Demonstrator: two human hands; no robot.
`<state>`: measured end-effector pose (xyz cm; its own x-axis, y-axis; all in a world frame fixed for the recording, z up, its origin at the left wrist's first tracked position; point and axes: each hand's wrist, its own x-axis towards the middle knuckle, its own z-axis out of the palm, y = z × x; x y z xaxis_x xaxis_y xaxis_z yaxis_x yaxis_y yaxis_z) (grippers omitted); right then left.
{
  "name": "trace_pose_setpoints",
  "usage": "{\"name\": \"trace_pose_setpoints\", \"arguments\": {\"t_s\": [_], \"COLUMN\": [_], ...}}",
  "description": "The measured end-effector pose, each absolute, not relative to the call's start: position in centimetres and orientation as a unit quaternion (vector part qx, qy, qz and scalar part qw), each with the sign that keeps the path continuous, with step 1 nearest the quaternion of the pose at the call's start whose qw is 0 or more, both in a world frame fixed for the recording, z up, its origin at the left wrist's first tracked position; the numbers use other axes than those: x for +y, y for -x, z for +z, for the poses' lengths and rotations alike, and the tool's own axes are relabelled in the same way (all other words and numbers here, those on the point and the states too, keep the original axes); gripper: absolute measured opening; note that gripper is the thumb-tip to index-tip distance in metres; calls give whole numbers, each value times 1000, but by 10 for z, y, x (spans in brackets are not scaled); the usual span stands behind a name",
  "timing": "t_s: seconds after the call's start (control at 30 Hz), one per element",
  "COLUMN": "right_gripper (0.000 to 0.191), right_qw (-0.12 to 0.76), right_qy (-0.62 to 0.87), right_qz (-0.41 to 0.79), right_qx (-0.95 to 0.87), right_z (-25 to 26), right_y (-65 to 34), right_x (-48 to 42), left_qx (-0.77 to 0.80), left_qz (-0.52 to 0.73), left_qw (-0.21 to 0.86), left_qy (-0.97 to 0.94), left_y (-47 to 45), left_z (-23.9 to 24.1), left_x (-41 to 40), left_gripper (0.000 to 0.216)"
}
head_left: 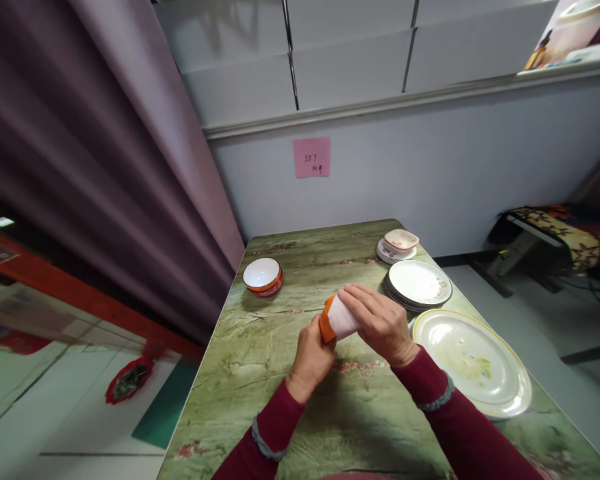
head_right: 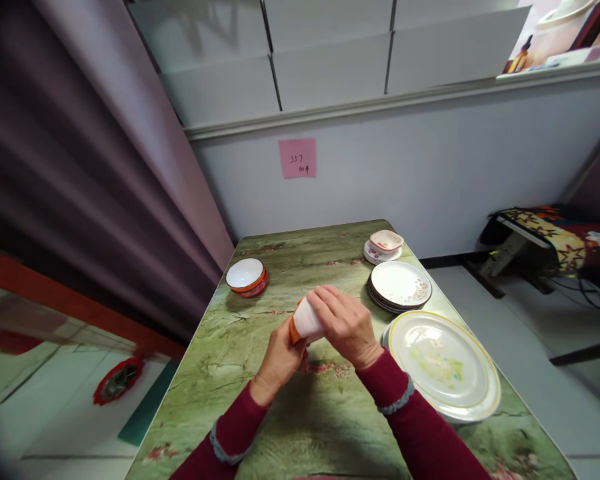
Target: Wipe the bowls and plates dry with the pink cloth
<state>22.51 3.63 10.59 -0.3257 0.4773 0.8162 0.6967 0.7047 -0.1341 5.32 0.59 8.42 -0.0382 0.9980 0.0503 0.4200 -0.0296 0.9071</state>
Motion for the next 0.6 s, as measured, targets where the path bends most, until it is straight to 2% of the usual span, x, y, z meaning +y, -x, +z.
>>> {"name": "trace_pose_setpoints", "arguments": {"t_s": [0.1, 0.17, 0.27, 0.33, 0.43, 0.5, 0.6], "right_gripper": [49, 48, 39, 32, 34, 39, 42], "right_qw": [490, 530, 591, 627, 649, 629, 604], "right_qy": [393, 424, 480, 513, 521, 494, 474], "right_qz": [-79, -26, 109, 235, 434, 549, 620], "right_qx": [-774, -734, -639, -537, -345, -243, -165], "right_z": [99, 90, 78, 74, 72, 69, 59], "right_y": [-225, -225, -220, -210, -188, -176, -173], "right_x": [35, 35, 36, 35, 30, 26, 26], "left_qx": [590, 579, 553, 534, 515, 511, 545], "left_qz": [429, 444, 463, 475, 496, 493, 419], "left_qw": [432, 478, 532, 554, 562, 566, 550], "left_qy": [-530, -489, -443, -428, -416, -419, -475], "left_y": [-56, -58, -64, -69, -79, -81, -75], "left_z": [80, 82, 87, 87, 83, 80, 80], "left_x": [3, 1, -1, -1, 2, 5, 8], "left_gripper": [15, 29, 54, 61, 61, 58, 51]}}
